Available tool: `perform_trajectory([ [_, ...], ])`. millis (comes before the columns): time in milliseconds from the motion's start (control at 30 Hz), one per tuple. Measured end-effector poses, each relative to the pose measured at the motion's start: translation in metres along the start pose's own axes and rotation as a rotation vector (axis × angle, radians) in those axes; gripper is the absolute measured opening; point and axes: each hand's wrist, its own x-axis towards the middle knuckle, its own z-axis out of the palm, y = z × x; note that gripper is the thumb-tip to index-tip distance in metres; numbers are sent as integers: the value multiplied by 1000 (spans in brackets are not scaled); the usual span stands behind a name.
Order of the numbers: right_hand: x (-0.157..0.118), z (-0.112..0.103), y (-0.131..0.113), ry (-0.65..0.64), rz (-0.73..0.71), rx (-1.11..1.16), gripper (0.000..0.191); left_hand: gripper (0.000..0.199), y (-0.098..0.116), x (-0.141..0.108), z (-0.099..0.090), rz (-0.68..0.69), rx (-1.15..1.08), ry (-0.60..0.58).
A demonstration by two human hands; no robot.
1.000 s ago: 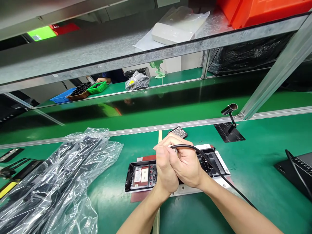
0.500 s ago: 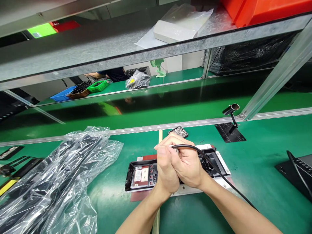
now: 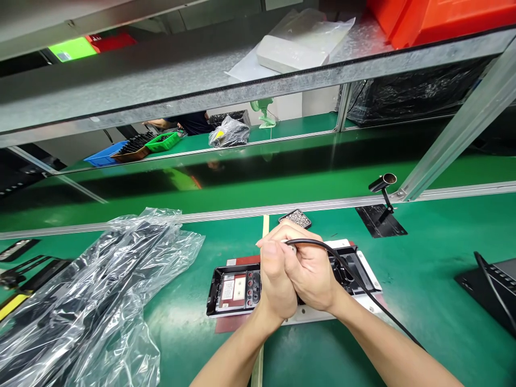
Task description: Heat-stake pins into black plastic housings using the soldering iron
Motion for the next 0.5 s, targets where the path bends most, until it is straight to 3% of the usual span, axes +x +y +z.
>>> perform_trajectory([
  [100, 0, 0, -1, 2, 7, 6, 31, 53, -2, 0, -2, 15, -4, -30],
  [500, -2, -1, 4, -11, -29, 24, 25, 54, -4, -1, -1, 44, 27, 29],
])
